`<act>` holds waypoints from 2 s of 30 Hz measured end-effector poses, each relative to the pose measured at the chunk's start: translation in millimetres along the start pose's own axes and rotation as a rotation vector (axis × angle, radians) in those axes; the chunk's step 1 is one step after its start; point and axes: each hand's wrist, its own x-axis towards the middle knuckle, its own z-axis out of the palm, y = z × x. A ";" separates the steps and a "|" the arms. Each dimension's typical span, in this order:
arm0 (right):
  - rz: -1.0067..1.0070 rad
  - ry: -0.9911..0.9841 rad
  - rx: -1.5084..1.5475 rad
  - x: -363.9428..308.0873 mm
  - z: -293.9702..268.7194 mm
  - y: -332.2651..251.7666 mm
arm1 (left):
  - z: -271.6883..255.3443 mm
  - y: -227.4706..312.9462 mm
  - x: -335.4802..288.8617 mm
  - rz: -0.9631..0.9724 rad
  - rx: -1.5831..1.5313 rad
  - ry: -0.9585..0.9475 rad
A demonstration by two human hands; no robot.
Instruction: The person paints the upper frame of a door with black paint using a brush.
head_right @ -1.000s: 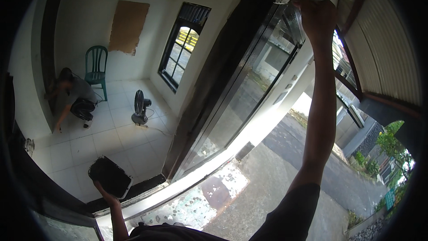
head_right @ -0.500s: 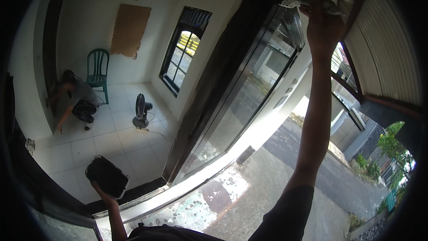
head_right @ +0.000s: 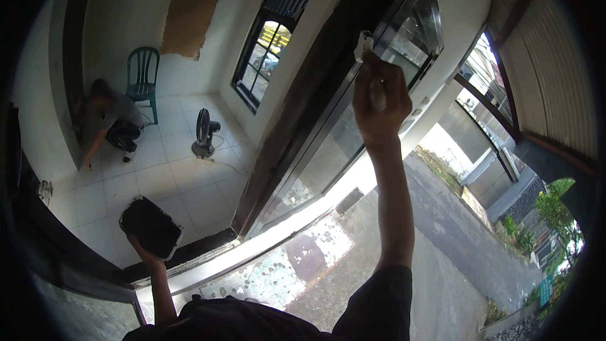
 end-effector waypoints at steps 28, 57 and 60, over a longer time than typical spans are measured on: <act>0.873 -0.960 0.337 -262.9 -110.8 -206.8 | 22.3 -1.6 -22.0 -0.371 -0.075 -0.107; 1.402 -0.565 0.521 -238.9 -141.8 -204.6 | 134.1 9.5 -184.9 0.099 0.230 -0.519; 1.286 -0.643 0.507 -244.3 -140.0 -198.6 | 142.6 18.6 -197.0 0.046 0.261 -0.557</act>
